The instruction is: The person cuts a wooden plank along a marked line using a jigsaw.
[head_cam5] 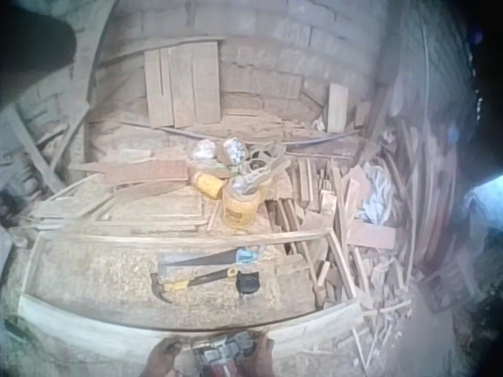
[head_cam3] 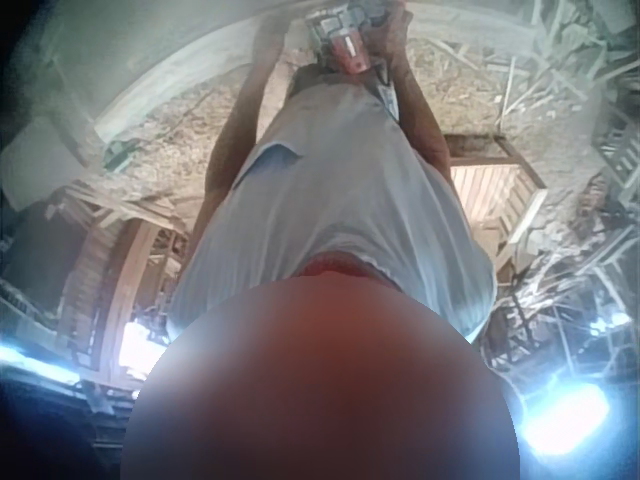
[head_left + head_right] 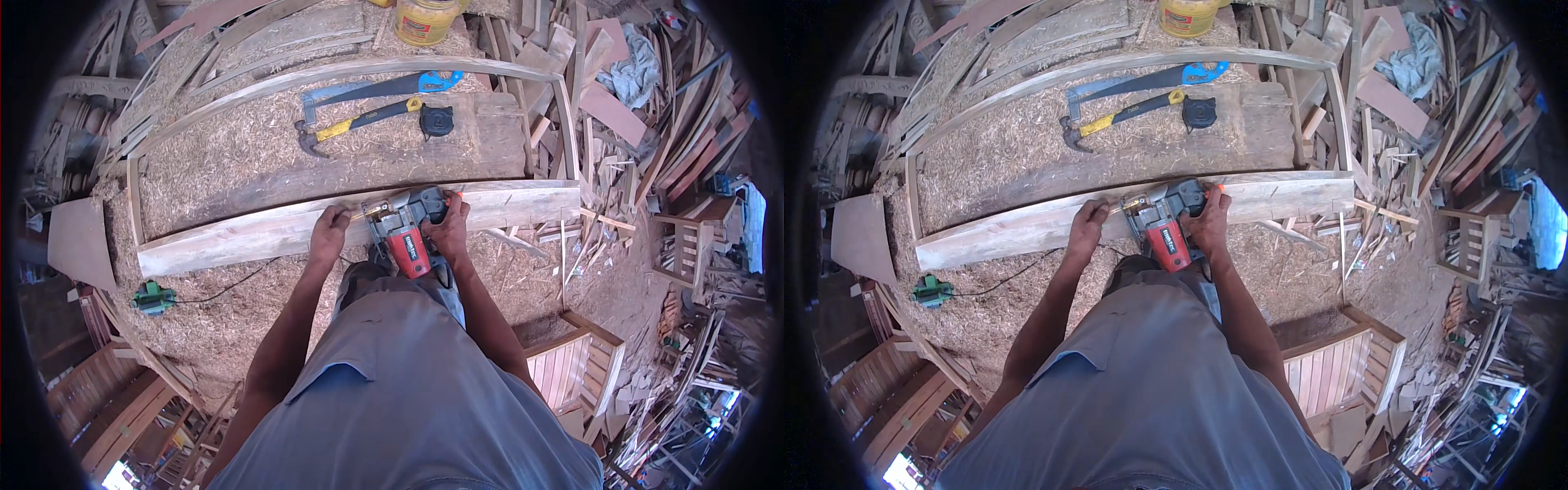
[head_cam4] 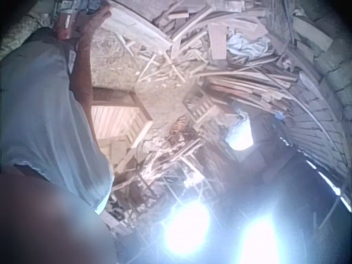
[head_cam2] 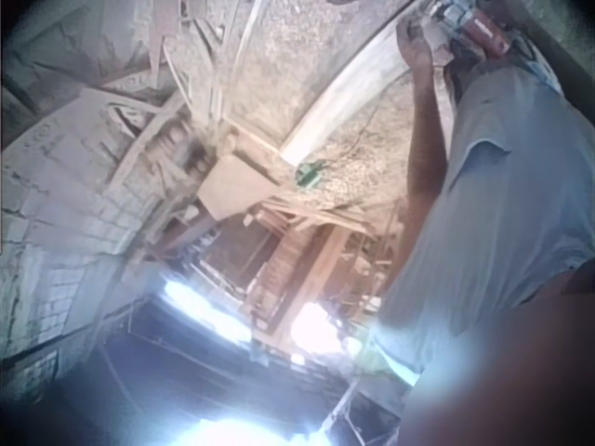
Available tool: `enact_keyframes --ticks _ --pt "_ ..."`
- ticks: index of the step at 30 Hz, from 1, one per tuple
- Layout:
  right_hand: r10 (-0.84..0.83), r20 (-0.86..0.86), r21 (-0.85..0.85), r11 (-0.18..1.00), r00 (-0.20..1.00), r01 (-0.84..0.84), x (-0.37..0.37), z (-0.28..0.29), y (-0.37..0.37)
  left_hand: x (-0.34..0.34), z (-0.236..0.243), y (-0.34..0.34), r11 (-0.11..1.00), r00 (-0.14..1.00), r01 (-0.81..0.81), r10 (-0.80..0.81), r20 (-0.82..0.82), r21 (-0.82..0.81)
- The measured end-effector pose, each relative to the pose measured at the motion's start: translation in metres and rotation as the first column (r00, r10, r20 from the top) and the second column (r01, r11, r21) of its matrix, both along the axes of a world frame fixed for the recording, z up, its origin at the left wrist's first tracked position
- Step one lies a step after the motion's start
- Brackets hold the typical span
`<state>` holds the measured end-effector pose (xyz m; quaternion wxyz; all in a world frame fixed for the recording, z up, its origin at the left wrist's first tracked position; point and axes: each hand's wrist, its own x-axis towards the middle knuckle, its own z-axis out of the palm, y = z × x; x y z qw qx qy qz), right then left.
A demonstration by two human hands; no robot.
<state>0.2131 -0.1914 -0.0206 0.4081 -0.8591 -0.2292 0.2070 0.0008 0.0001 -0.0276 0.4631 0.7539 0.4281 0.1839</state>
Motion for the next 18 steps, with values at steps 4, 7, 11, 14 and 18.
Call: enact_keyframes --ticks 4,7,11,14,18 --pt "0.006 0.015 -0.017 1.0 1.0 -0.006 0.004 -0.005 -0.007 0.007 0.028 -0.012 0.677 0.988 0.007 0.109 0.11 -0.736" --pt "0.024 0.015 -0.023 0.999 1.0 -0.023 0.004 -0.007 -0.006 0.01 0.033 -0.028 0.469 0.864 -0.136 0.487 0.127 -0.873" --pt "0.094 0.006 -0.012 0.995 0.996 -0.094 0.009 0.001 -0.013 0.023 0.038 -0.066 0.552 0.842 -0.231 0.527 0.12 -0.802" --pt "0.126 -0.016 -0.027 0.992 0.992 -0.126 0.013 0.004 -0.014 0.032 0.03 -0.084 0.699 0.889 -0.202 0.424 0.17 -0.686" --pt "0.17 -0.047 -0.063 0.983 0.984 -0.173 0.019 0.0 -0.021 0.052 0.02 -0.095 0.719 0.819 -0.27 0.521 0.24 -0.641"
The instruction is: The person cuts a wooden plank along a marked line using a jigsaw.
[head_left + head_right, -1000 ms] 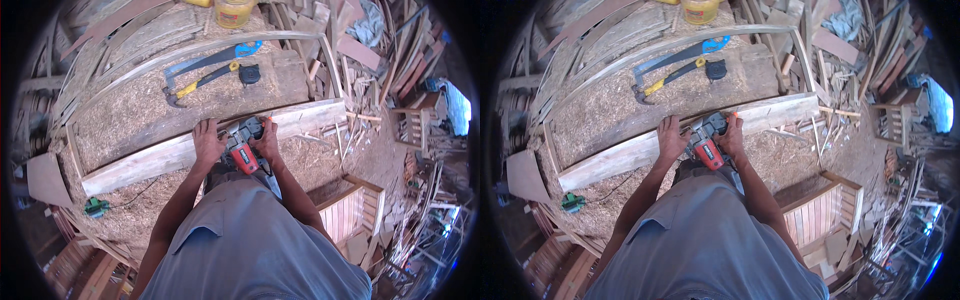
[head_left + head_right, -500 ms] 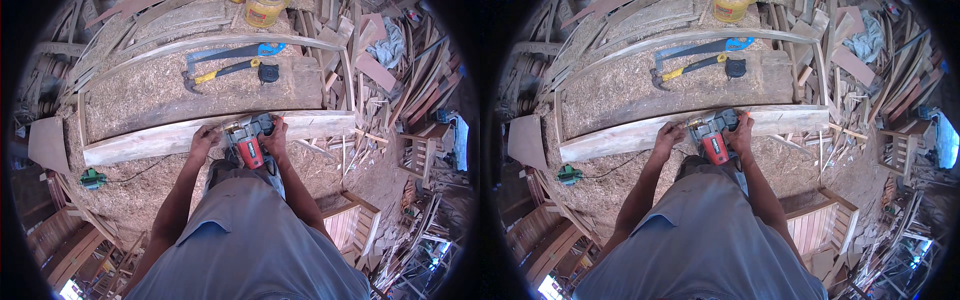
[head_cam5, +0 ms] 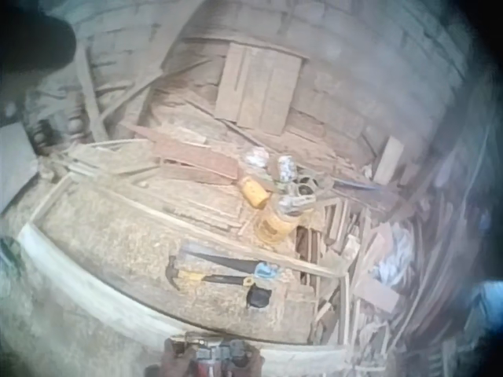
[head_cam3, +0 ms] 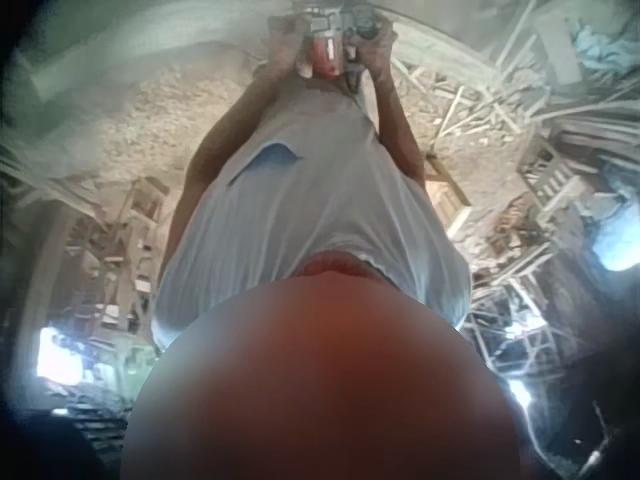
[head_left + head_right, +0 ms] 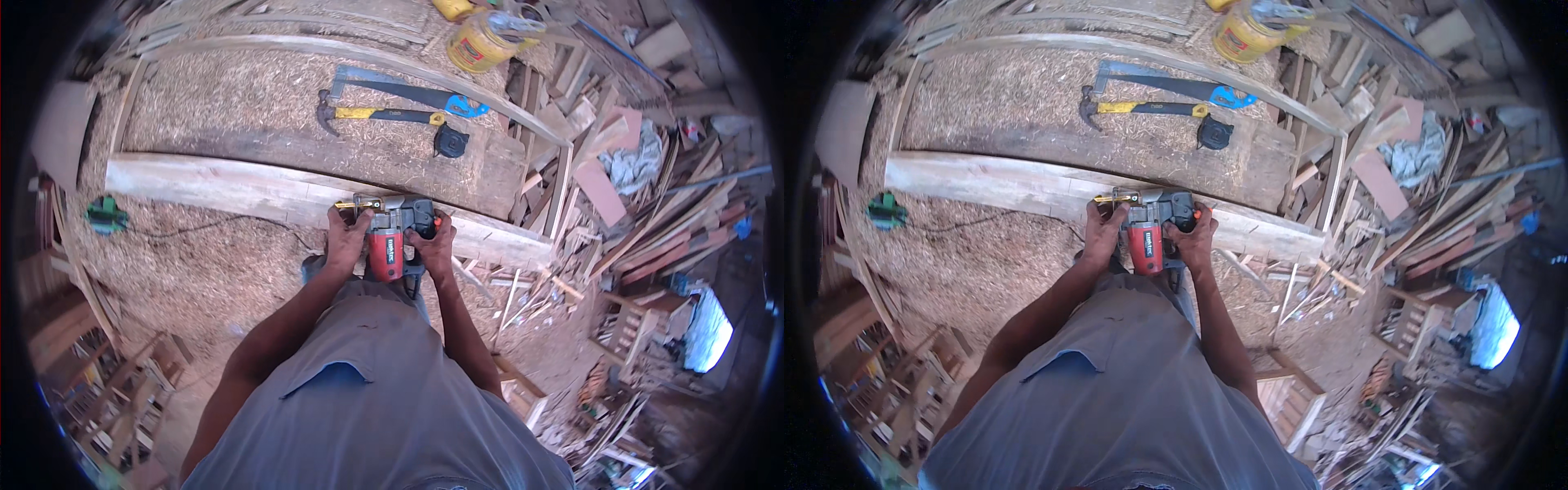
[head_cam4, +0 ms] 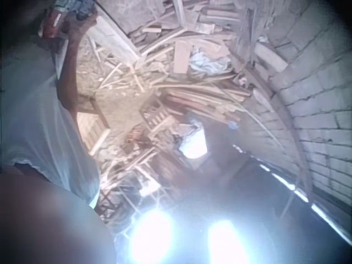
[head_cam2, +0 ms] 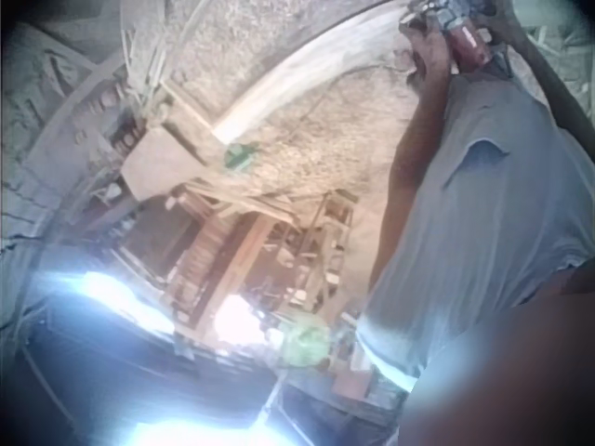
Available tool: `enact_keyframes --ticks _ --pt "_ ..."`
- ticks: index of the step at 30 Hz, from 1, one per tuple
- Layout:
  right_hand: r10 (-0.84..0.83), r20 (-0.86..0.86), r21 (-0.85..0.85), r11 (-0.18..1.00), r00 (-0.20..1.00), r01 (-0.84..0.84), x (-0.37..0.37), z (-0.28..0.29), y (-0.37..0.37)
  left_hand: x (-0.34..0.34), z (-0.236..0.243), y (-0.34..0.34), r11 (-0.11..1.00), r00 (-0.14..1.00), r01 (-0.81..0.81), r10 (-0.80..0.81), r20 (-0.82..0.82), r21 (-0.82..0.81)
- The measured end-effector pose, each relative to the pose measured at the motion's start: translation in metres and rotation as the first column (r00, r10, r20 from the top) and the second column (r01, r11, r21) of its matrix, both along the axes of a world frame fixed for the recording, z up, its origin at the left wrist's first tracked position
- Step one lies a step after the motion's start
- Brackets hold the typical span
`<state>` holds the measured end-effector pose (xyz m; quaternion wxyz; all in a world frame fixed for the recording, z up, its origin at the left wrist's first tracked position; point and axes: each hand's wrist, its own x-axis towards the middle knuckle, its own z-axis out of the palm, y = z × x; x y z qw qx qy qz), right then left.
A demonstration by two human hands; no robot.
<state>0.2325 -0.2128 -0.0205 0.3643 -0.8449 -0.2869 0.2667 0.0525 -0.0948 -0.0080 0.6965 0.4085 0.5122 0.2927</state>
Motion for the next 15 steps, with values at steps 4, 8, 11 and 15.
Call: enact_keyframes --ticks 4,8,11,15 --pt "0.095 0.015 -0.006 0.995 0.995 -0.095 0.012 0.003 -0.003 0.015 -0.015 -0.011 0.982 0.99 -0.141 0.138 0.033 0.126" --pt "0.219 0.165 -0.021 0.976 0.962 -0.218 0.028 0.027 -0.002 0.026 -0.017 -0.019 0.95 0.964 -0.242 0.258 -0.061 0.195" --pt "0.244 0.084 0.069 0.966 0.966 -0.25 0.05 0.045 0.007 0.03 0.0 -0.02 0.944 0.955 -0.28 0.292 -0.048 0.177" --pt "0.391 -0.059 0.035 0.92 0.919 -0.389 0.051 0.082 0.029 0.025 -0.005 -0.021 0.943 0.955 -0.291 0.297 -0.013 0.158"
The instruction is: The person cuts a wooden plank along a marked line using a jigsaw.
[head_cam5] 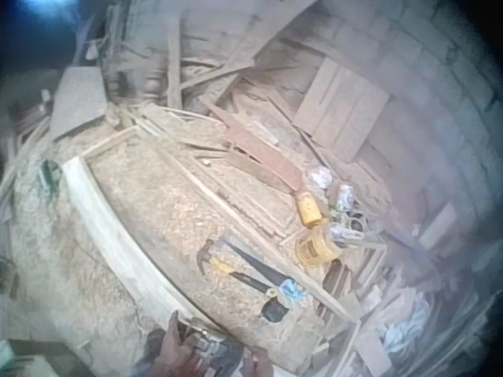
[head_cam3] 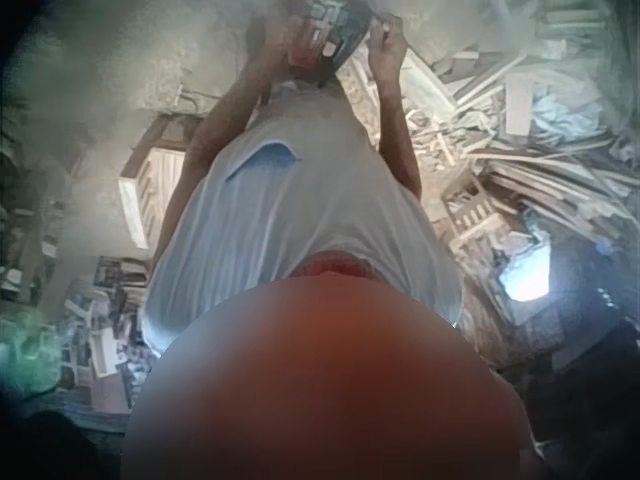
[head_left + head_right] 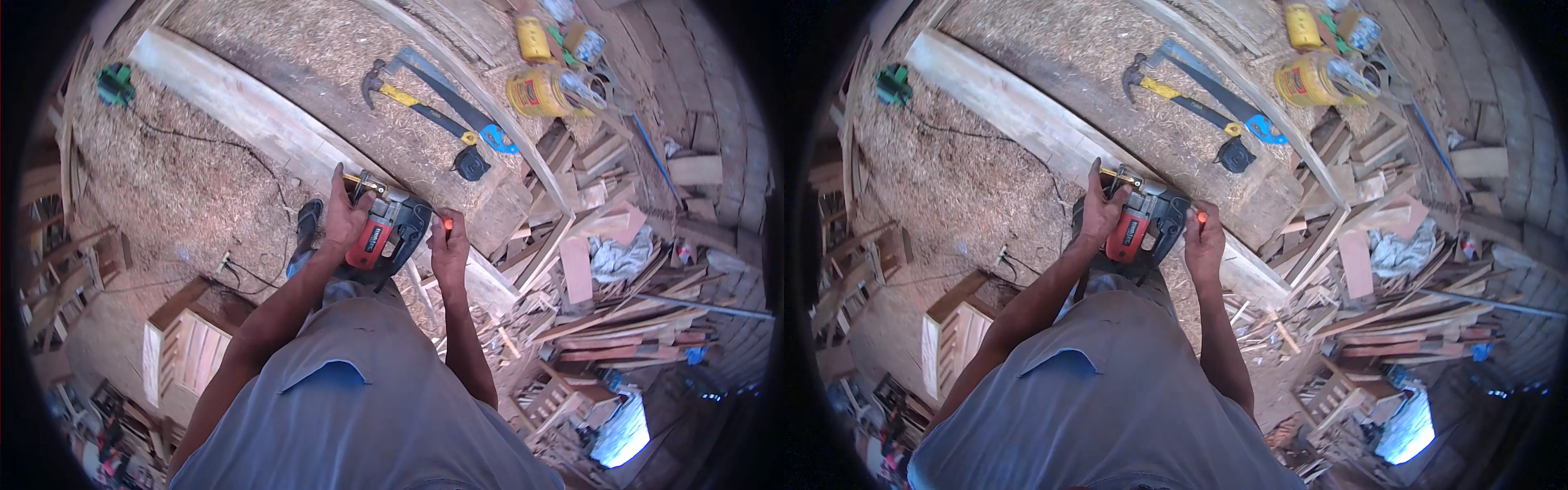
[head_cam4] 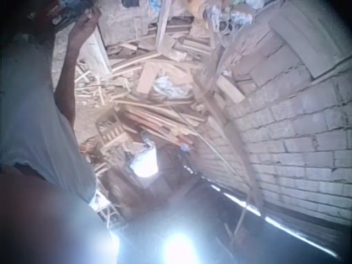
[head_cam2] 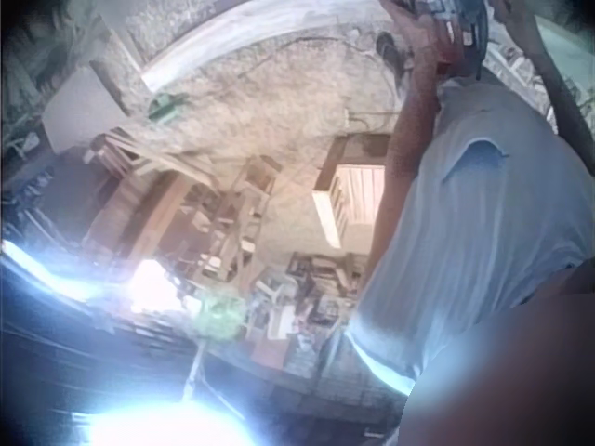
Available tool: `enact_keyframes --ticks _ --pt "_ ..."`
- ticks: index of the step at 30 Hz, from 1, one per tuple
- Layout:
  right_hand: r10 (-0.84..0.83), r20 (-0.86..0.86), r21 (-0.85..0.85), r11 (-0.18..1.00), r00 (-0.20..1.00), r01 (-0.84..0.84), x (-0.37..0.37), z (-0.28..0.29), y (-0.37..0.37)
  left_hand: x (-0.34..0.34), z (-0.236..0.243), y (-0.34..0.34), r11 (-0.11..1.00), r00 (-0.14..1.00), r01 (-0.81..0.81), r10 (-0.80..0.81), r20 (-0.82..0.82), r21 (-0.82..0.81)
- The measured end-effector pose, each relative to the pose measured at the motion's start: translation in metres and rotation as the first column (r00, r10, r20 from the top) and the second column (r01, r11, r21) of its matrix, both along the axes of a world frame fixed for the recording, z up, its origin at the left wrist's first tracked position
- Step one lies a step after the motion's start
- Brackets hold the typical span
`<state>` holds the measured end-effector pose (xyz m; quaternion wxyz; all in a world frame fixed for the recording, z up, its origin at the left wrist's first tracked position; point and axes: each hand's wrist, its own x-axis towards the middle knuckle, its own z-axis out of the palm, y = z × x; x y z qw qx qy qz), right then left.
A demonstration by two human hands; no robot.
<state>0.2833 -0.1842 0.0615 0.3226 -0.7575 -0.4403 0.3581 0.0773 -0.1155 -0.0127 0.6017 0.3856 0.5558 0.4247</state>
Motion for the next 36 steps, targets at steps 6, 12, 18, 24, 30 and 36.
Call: enact_keyframes --ticks 6,12,18,24,30,36 --pt "0.363 0.282 0.005 0.925 0.888 -0.38 -0.031 0.028 0.042 -0.001 0.003 0.003 1.0 1.0 -0.015 0.015 0.013 -0.001" --pt "0.591 0.431 -0.031 0.765 0.682 -0.644 -0.034 0.017 0.071 0.002 -0.029 0.0 0.998 0.983 0.001 0.012 -0.184 0.068" --pt "0.679 0.514 -0.138 0.668 0.524 -0.731 -0.032 0.023 0.084 0.012 -0.025 -0.003 0.997 0.982 -0.062 0.069 -0.173 0.049" --pt "0.704 0.602 -0.197 0.589 0.378 -0.784 -0.032 0.022 0.087 0.015 -0.015 -0.004 0.994 0.964 -0.093 0.103 -0.245 0.05" --pt "0.691 0.679 -0.235 0.524 0.248 -0.818 -0.038 0.02 0.09 0.013 -0.012 -0.006 0.987 0.958 -0.126 0.148 -0.245 0.101" --pt "0.698 0.676 -0.255 0.523 0.237 -0.813 -0.044 0.035 0.102 0.008 0.001 -0.003 0.998 0.979 -0.058 0.058 -0.194 0.006"
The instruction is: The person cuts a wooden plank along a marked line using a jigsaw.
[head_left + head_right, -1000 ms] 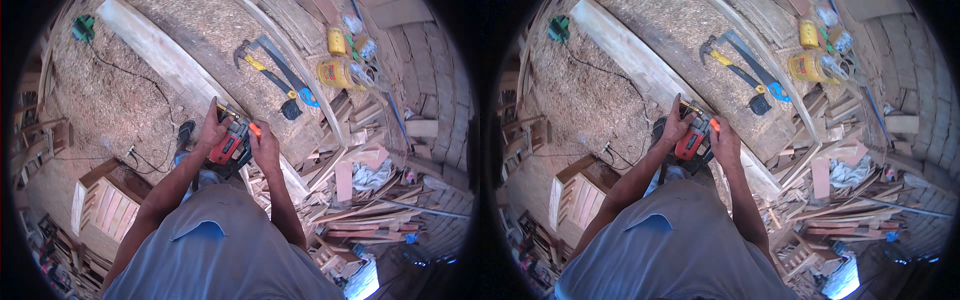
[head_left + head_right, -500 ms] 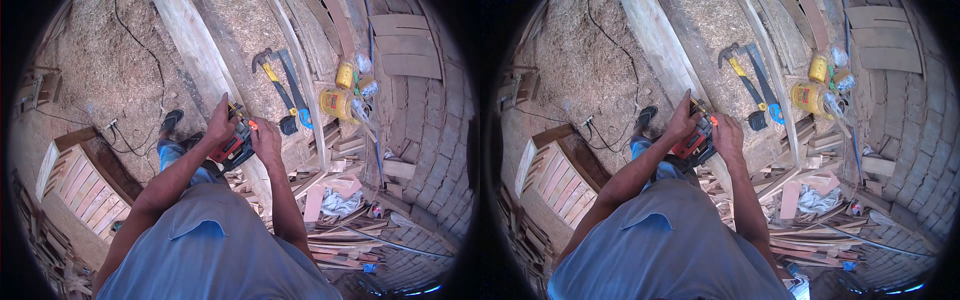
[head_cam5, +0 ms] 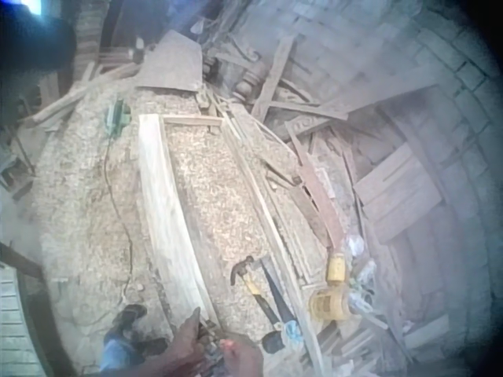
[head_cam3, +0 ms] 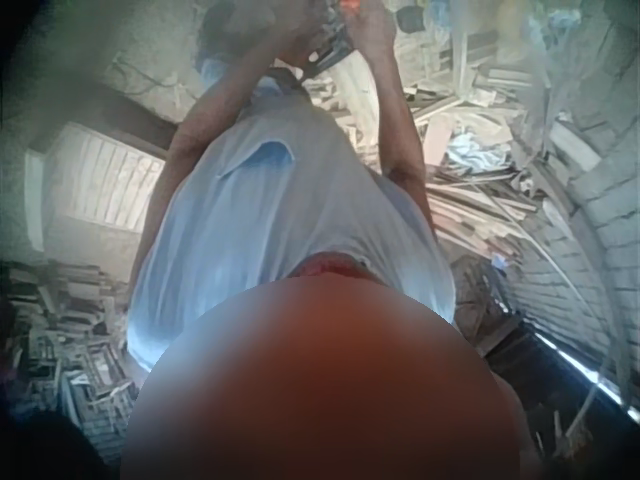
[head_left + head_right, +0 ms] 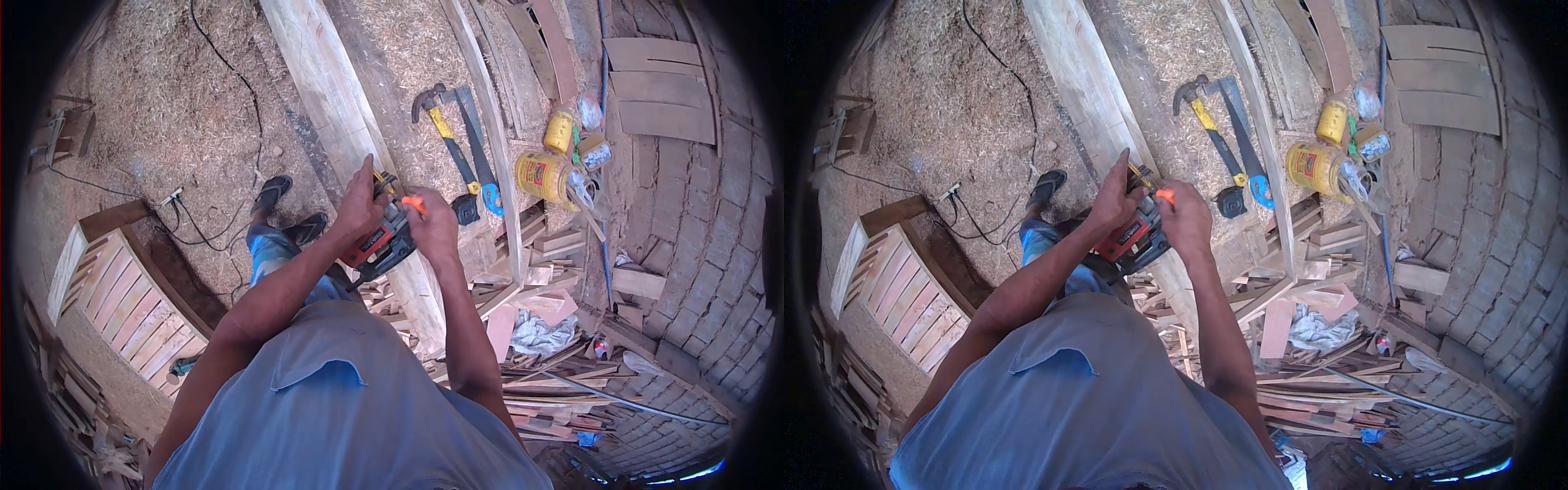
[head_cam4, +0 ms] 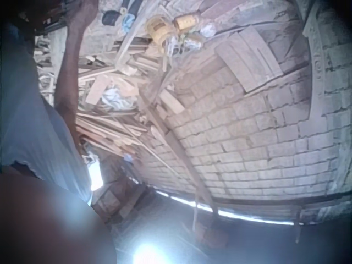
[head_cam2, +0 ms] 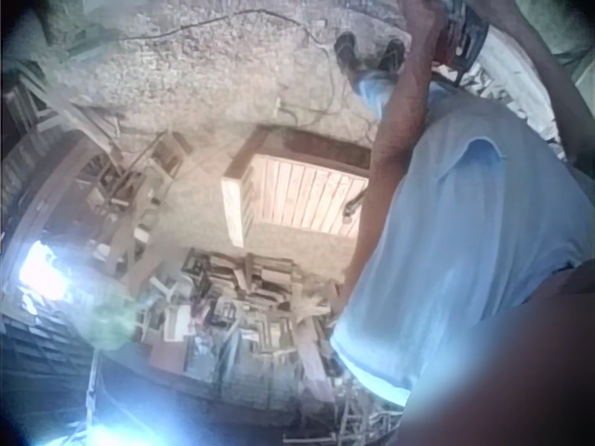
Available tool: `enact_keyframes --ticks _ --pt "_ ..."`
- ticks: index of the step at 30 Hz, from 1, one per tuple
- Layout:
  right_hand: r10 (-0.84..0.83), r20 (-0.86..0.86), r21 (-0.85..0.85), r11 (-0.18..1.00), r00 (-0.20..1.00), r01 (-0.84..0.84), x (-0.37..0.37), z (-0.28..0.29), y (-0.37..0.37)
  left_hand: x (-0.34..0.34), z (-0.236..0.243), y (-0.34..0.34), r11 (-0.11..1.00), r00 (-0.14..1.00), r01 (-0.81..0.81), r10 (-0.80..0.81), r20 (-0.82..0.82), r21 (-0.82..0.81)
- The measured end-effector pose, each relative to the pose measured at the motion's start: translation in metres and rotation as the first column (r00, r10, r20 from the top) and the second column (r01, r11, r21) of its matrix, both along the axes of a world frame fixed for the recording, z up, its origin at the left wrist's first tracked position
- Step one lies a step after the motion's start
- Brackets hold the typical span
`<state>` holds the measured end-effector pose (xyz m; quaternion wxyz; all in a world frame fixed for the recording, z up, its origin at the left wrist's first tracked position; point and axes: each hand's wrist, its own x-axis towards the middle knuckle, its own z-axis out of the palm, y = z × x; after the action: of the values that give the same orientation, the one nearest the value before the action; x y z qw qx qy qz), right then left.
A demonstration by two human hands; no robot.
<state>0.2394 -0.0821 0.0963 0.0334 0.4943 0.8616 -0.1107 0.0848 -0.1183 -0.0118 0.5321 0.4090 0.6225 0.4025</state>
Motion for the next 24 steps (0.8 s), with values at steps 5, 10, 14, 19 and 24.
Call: enact_keyframes --ticks 5,10,14,19,24 --pt "-0.891 -0.349 -0.851 0.432 0.292 0.3 0.02 -0.006 -0.007 0.005 -0.007 -0.002 0.999 0.999 -0.023 0.025 -0.044 0.043" --pt "-0.94 -0.333 -0.938 0.339 0.076 0.075 0.026 0.002 -0.021 0.002 -0.007 -0.001 1.0 0.999 0.0 -0.001 -0.054 -0.009" --pt "-0.924 -0.377 -0.911 0.383 0.071 0.155 0.028 -0.001 -0.026 0.004 -0.009 0.0 1.0 0.999 0.005 -0.004 -0.046 0.014" --pt "-0.932 -0.349 -0.904 0.361 0.094 0.229 0.039 0.002 -0.026 0.003 -0.004 0.001 1.0 0.999 0.017 -0.017 -0.048 0.007" --pt "-0.878 -0.463 -0.854 0.478 0.119 0.205 0.025 -0.004 -0.041 0.001 0.001 0.001 0.999 0.998 0.024 -0.023 -0.05 0.021"
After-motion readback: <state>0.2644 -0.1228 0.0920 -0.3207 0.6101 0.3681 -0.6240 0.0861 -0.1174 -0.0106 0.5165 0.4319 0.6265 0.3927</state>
